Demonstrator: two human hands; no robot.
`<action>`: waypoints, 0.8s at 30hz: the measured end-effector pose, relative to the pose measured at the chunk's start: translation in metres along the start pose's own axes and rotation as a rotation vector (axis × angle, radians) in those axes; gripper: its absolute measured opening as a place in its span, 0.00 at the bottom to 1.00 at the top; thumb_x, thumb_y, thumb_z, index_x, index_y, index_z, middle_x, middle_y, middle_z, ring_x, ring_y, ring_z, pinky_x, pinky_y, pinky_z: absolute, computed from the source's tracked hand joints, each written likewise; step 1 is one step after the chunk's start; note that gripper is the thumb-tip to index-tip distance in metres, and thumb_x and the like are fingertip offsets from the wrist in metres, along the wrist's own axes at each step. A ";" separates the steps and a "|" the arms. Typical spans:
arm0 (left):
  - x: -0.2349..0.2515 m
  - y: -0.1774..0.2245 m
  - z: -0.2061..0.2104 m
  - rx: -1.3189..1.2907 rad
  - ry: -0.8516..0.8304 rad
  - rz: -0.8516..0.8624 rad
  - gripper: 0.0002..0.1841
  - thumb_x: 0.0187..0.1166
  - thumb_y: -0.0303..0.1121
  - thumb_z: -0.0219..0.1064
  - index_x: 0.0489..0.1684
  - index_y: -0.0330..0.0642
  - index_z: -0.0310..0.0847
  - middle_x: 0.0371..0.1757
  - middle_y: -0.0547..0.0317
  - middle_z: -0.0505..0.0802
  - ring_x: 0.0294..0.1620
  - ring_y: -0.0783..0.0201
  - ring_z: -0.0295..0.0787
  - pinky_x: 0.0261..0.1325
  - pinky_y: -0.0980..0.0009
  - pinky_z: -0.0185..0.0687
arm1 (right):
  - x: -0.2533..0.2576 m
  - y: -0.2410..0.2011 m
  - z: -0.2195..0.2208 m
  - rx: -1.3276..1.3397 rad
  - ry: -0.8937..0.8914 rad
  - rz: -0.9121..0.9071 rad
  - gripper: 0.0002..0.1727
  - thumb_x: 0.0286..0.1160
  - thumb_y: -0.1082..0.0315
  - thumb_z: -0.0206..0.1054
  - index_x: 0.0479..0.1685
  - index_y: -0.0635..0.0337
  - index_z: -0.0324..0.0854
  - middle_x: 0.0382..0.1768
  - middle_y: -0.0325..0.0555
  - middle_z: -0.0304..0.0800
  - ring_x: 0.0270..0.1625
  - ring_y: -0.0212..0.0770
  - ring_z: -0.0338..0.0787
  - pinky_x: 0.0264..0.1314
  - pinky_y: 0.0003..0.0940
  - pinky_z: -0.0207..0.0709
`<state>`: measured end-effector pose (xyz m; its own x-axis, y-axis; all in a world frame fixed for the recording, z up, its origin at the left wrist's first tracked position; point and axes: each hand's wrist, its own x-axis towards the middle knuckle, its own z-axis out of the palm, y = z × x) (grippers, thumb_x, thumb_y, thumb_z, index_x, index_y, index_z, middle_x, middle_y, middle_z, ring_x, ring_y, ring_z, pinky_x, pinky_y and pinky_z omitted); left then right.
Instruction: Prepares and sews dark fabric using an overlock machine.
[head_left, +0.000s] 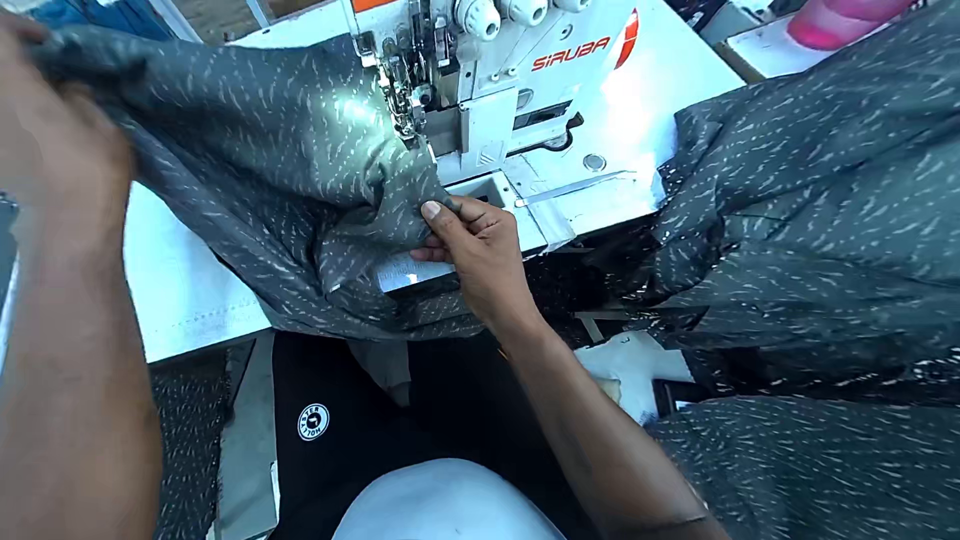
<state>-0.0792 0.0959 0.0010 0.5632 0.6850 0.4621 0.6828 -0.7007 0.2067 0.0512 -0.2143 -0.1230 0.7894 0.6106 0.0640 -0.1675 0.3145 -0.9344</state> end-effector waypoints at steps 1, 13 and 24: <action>-0.008 0.021 -0.006 -0.027 -0.008 0.107 0.26 0.88 0.33 0.51 0.85 0.32 0.61 0.79 0.21 0.73 0.81 0.25 0.69 0.80 0.29 0.61 | 0.000 0.001 0.001 0.006 0.017 -0.002 0.10 0.84 0.71 0.67 0.48 0.71 0.88 0.36 0.51 0.94 0.32 0.41 0.96 0.40 0.41 0.96; -0.153 0.141 0.042 -0.625 -0.175 0.437 0.09 0.82 0.29 0.68 0.54 0.40 0.91 0.41 0.62 0.92 0.35 0.74 0.84 0.37 0.79 0.81 | -0.021 -0.017 -0.002 -0.003 -0.128 -0.070 0.19 0.91 0.70 0.45 0.51 0.72 0.83 0.45 0.54 0.92 0.48 0.44 0.96 0.58 0.46 0.93; -0.153 0.139 0.039 -0.450 -0.018 0.544 0.10 0.83 0.31 0.69 0.53 0.37 0.93 0.47 0.50 0.93 0.44 0.64 0.89 0.48 0.71 0.85 | -0.033 -0.036 -0.001 -0.016 -0.253 0.013 0.29 0.76 0.81 0.43 0.78 0.74 0.71 0.73 0.57 0.83 0.59 0.43 0.95 0.61 0.41 0.92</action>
<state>-0.0526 -0.0988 -0.0748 0.7801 0.2147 0.5876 0.0459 -0.9564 0.2885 0.0317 -0.2469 -0.0917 0.6140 0.7775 0.1359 -0.1657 0.2953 -0.9409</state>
